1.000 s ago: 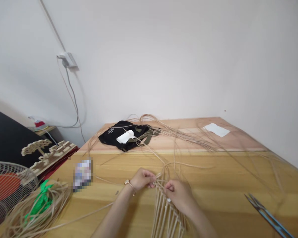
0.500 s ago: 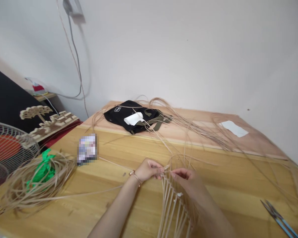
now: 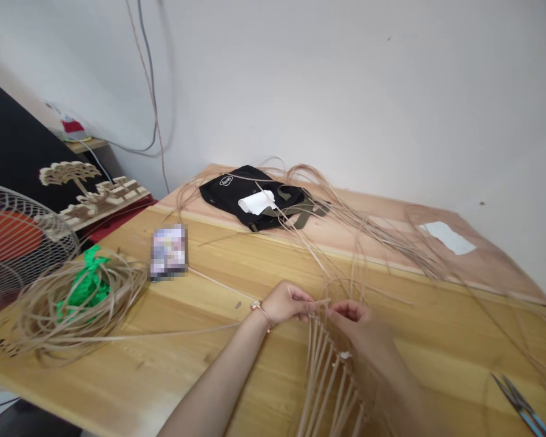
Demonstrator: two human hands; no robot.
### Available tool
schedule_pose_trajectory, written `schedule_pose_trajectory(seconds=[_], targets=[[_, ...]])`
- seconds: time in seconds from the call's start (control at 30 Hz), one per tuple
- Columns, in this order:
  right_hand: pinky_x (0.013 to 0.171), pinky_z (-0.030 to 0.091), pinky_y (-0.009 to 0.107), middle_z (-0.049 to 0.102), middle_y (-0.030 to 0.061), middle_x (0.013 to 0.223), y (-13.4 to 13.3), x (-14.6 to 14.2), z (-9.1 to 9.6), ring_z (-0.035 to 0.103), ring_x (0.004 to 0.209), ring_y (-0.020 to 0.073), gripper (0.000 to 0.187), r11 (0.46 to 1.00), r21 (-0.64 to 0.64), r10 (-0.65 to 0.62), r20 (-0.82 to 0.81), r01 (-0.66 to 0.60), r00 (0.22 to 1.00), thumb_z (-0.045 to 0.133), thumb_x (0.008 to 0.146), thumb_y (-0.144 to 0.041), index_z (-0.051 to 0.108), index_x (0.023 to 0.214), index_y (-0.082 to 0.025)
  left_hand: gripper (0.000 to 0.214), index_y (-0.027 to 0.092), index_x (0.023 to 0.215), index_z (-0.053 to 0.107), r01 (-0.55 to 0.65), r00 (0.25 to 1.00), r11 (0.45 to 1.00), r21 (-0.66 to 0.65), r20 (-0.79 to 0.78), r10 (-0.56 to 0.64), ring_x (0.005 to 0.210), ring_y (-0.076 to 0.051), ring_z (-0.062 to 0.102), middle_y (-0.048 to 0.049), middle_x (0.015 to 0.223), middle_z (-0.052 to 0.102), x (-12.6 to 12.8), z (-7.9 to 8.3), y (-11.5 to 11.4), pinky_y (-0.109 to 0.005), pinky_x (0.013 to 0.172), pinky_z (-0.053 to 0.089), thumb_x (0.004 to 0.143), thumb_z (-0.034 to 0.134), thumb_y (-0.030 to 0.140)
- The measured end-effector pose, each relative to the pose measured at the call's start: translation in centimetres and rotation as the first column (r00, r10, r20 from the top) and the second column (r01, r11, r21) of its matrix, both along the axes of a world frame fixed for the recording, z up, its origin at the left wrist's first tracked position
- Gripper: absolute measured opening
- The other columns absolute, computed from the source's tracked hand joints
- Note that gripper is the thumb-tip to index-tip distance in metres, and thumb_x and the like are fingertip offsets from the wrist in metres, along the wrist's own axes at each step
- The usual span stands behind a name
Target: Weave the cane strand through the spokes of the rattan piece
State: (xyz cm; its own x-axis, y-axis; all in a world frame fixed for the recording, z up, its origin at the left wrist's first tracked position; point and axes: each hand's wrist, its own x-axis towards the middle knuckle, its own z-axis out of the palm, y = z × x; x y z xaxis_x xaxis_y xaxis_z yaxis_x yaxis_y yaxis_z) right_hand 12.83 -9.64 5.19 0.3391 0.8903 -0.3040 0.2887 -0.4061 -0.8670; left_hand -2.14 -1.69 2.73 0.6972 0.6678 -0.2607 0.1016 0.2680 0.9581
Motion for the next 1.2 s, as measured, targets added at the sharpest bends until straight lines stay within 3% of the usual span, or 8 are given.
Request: schedule_pose_trajectory(seconds=[0.23,0.5,0.6,0.7,0.77,0.9,1.2], targets=[[0.043,0.032,0.022,0.054,-0.0013,0.051,-0.3,-0.1,0.1,0.044,0.043,0.0099,0.020,0.997,-0.011,-0.070,0.003,0.070,0.998,0.058,0.062,-0.037,0.057,0.062,-0.016,0.040,0.007,0.069,0.065,0.017,1.000,1.000,0.013,0.020,-0.017,0.046,-0.007,0.049,-0.0010,0.053,0.058,-0.1,0.1,-0.1,-0.019,0.048,0.036,0.055,0.067,0.045],[0.049,0.035,0.023,0.057,-0.0022,0.059,0.1,0.1,-0.8,0.048,0.051,0.0108,0.030,0.997,0.067,-0.030,-0.071,0.035,0.997,0.064,0.059,-0.041,0.052,0.074,-0.018,0.038,0.007,0.069,0.065,0.049,0.999,0.999,0.008,0.017,-0.049,0.045,-0.007,0.049,-0.0002,0.051,0.057,-0.1,-0.2,-0.1,-0.018,0.047,0.036,0.055,0.068,0.042],[0.049,0.035,0.022,0.057,-0.0039,0.059,0.4,0.8,-0.1,0.048,0.050,0.0099,0.040,0.993,0.064,0.112,-0.154,-0.103,0.982,0.067,0.058,-0.040,0.053,0.089,-0.017,0.039,0.007,0.070,0.065,0.064,0.998,0.998,0.014,0.014,-0.064,0.045,-0.007,0.049,-0.0002,0.052,0.057,-0.1,-0.2,-0.1,-0.018,0.047,0.035,0.055,0.068,0.043],[0.054,0.036,0.022,0.060,-0.0016,0.067,1.1,1.6,1.0,0.051,0.057,0.0096,0.042,0.945,-0.005,0.314,-0.273,-0.328,0.909,0.068,0.060,-0.037,0.057,0.095,-0.017,0.039,0.008,0.070,0.066,0.070,0.997,0.997,0.024,0.023,-0.070,0.046,-0.007,0.050,-0.0003,0.053,0.058,-0.1,-0.3,0.0,-0.018,0.048,0.036,0.054,0.068,0.043],[0.053,0.036,0.021,0.061,-0.0004,0.069,1.7,2.0,1.6,0.051,0.057,0.0090,0.038,0.914,-0.068,0.363,-0.304,-0.400,0.881,0.069,0.060,-0.036,0.060,0.091,-0.016,0.039,0.008,0.072,0.066,0.075,0.997,0.997,0.032,0.023,-0.075,0.046,-0.007,0.049,-0.0001,0.053,0.058,-0.1,-0.5,0.0,-0.019,0.048,0.036,0.054,0.068,0.043],[0.046,0.031,0.019,0.056,-0.0030,0.055,2.5,2.3,2.2,0.045,0.048,0.0063,0.031,0.901,-0.142,0.361,-0.278,-0.410,0.890,0.070,0.058,-0.036,0.062,0.078,-0.014,0.038,0.009,0.072,0.066,0.081,0.997,0.996,0.043,0.005,-0.081,0.047,-0.007,0.050,-0.0001,0.053,0.058,-0.2,-0.7,0.0,-0.018,0.048,0.035,0.056,0.067,0.043],[0.048,0.031,0.020,0.055,-0.0040,0.052,2.6,1.9,2.0,0.043,0.047,0.0062,0.025,0.920,-0.085,0.339,-0.322,-0.383,0.884,0.072,0.056,-0.038,0.061,0.063,-0.016,0.035,0.008,0.068,0.066,0.060,0.998,0.998,0.026,-0.006,-0.060,0.045,-0.007,0.049,0.0006,0.049,0.057,0.0,-0.3,0.0,-0.018,0.047,0.035,0.055,0.067,0.040]])
